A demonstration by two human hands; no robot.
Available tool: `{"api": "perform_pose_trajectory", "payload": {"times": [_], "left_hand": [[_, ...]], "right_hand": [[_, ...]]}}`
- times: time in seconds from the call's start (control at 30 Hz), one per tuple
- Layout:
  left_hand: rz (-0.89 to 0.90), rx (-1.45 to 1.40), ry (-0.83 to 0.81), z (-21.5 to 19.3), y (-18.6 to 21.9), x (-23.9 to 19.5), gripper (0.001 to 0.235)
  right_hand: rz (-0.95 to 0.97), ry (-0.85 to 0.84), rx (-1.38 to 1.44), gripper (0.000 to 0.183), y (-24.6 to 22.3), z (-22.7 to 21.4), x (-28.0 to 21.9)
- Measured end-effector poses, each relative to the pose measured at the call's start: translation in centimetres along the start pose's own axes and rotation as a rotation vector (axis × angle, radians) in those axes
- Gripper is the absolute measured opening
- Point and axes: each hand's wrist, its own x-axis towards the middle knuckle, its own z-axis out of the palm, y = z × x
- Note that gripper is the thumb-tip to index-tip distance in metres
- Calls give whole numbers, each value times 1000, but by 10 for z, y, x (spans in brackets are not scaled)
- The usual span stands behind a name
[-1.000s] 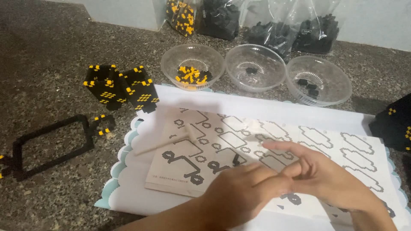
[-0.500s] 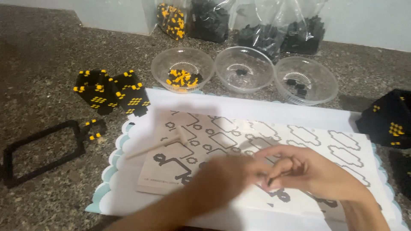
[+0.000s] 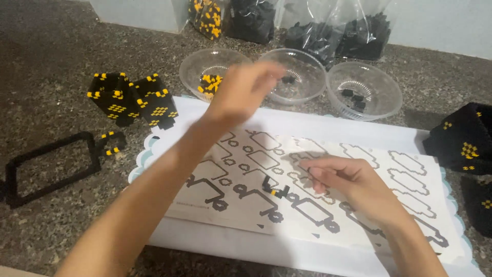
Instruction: The person assembles small black and yellow plastic bricks by hand, following a printed instruction sheet. They repeatedly pick bricks from clear bowls, place them on the growing structure, and use a white plastic tool to press pieces together.
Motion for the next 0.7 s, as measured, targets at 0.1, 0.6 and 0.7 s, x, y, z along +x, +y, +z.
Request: {"api": "perform_pose_trajectory", "payload": {"times": [0.1,0.6,0.7], "left_hand": [[25,-86,-76,10,1,-58,19],[-107,-367,-136,-8,16,-97,16],[-141,-390,-238,0,29,-101,23]], "right_hand": [[103,138,-92,29,-21,25,-8],[-295,341,66,21,4,60,-6],[-372,323,-9,29,10,59,-4]]}}
